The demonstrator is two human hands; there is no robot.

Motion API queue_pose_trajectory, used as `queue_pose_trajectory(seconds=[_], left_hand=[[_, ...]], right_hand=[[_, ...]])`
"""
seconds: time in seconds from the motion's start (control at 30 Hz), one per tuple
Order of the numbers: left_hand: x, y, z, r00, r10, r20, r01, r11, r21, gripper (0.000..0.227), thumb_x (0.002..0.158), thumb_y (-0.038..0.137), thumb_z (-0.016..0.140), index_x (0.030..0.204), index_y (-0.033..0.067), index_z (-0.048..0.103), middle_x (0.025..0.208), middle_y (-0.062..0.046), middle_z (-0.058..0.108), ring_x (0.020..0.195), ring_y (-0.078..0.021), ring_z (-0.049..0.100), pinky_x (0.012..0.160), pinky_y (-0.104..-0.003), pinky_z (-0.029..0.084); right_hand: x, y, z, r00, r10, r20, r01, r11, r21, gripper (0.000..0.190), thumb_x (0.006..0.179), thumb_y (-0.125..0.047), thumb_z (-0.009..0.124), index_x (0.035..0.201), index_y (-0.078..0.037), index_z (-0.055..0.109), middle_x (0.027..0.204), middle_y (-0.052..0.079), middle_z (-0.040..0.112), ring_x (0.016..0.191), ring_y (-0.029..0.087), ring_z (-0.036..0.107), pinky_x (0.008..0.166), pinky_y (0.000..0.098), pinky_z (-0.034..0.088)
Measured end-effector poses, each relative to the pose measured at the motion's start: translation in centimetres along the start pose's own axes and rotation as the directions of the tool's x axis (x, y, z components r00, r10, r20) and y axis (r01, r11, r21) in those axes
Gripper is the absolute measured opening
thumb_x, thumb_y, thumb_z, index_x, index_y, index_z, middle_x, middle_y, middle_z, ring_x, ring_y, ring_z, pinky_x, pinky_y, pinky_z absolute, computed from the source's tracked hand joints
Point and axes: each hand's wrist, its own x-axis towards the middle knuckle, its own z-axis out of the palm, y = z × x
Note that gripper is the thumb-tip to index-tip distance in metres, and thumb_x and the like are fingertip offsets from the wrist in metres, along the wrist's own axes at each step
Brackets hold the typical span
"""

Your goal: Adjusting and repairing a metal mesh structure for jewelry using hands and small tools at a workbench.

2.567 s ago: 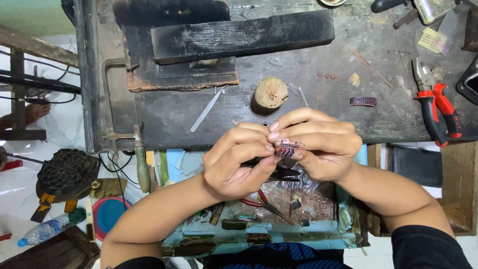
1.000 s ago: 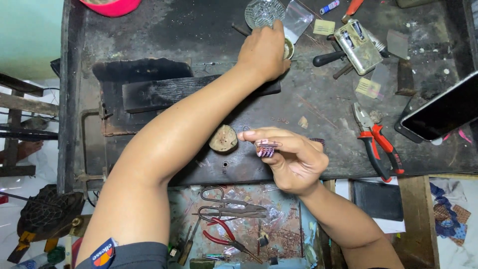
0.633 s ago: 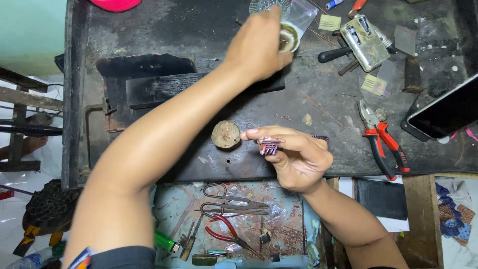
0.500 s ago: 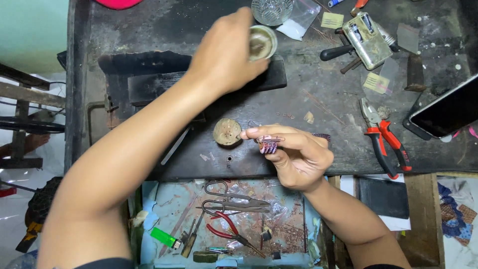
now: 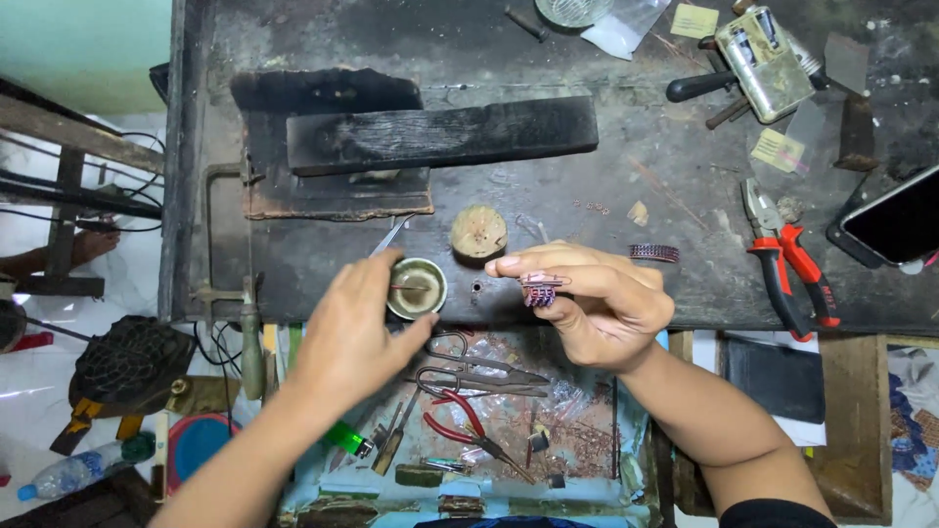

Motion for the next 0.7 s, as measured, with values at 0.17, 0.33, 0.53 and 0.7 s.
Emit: queue_pose_trajectory(seconds=[0.17, 0.33, 0.53, 0.7], left_hand=[[-1.4, -0.2, 3.0, 0.982, 0.025, -0.188, -0.036, 0.998, -0.052, 0.065, 0.076, 0.018, 0.086, 0.130, -0.0062, 0.058, 0.111, -0.025, 0.066, 0.105, -0.0436, 0.066, 0.095, -0.050, 0.053], [-2.0, 0.0, 3.2, 0.959, 0.035, -0.282, -0.073, 0.989, -0.128, 0.068, 0.078, 0.019, 0.089, 0.132, -0.0072, 0.056, 0.122, -0.027, 0.063, 0.113, -0.0466, 0.063, 0.099, -0.053, 0.051], [-3.1, -1.5, 2.9, 0.921, -0.159, -0.356, 0.070, 0.965, -0.252, 0.032, 0.088, 0.008, 0.078, 0.117, -0.0018, 0.069, 0.096, -0.014, 0.070, 0.076, -0.0274, 0.070, 0.070, -0.038, 0.058], [-2.7, -2.1, 3.2, 0.908, -0.167, -0.385, 0.032, 0.942, -0.333, 0.015, 0.091, 0.000, 0.072, 0.106, -0.0001, 0.076, 0.083, -0.010, 0.072, 0.063, -0.0213, 0.066, 0.063, -0.034, 0.056]], right_hand=[[-0.4, -0.2, 0.3, 1.000, 0.003, 0.004, -0.003, 1.000, 0.008, 0.024, 0.098, -0.015, 0.067, 0.091, 0.008, 0.066, 0.092, 0.030, 0.077, 0.078, 0.040, 0.080, 0.064, 0.0428, 0.064], [-0.5, -0.2, 0.5, 1.000, -0.005, 0.010, 0.005, 1.000, 0.012, 0.025, 0.100, -0.015, 0.065, 0.091, 0.008, 0.066, 0.093, 0.030, 0.077, 0.079, 0.039, 0.080, 0.064, 0.0422, 0.063], [-0.6, -0.1, 0.4, 1.000, 0.005, 0.002, -0.005, 0.999, 0.035, 0.024, 0.097, -0.013, 0.067, 0.090, 0.009, 0.065, 0.093, 0.032, 0.076, 0.079, 0.040, 0.080, 0.065, 0.0425, 0.063], [-0.8, 0.2, 0.5, 1.000, 0.004, 0.000, -0.004, 1.000, 0.008, 0.022, 0.096, -0.012, 0.069, 0.086, 0.007, 0.064, 0.092, 0.032, 0.076, 0.077, 0.041, 0.080, 0.065, 0.0434, 0.064]])
